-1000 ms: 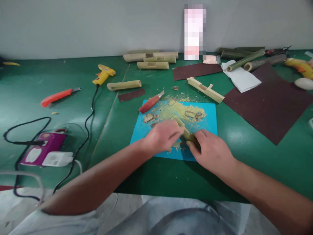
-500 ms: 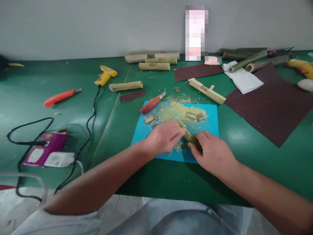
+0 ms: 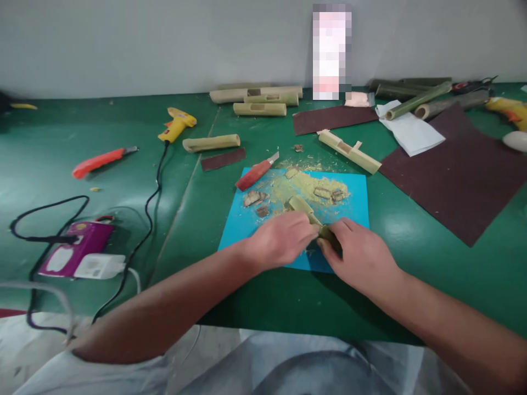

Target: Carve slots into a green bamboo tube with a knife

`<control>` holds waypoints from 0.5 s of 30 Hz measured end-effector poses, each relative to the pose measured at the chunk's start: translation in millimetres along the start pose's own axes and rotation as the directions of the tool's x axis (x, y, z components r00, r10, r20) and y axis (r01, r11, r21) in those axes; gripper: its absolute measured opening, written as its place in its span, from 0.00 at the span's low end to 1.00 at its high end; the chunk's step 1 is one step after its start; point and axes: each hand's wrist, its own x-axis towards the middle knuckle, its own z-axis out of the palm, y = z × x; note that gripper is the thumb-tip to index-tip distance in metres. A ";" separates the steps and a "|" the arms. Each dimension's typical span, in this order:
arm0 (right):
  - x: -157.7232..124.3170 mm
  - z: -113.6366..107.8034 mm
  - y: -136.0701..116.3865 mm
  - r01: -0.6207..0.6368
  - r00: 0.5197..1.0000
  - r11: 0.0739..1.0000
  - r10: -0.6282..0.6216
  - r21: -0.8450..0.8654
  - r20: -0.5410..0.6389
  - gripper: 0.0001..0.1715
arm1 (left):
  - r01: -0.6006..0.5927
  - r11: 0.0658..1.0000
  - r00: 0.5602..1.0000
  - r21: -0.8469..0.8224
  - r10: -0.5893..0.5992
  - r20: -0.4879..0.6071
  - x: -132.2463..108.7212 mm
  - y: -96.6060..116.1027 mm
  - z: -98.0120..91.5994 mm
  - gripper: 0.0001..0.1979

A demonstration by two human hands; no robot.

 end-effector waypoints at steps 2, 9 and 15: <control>-0.2 -0.3 0.1 -0.004 1.000 1.000 0.004 -0.005 -0.012 0.13 | 0.093 0.995 0.994 0.043 -0.090 -0.054 0.5 0.1 -1.1 0.19; -0.5 -0.2 -0.2 -0.008 1.000 1.000 0.008 -0.017 -0.006 0.13 | 0.060 0.998 0.997 -0.002 -0.060 -0.050 -0.2 -6.1 0.3 0.18; -0.9 -1.1 -1.4 0.005 1.000 0.999 -0.005 -0.042 -0.002 0.13 | 0.005 1.000 1.000 -0.027 -0.005 -0.026 0.8 -6.5 1.3 0.18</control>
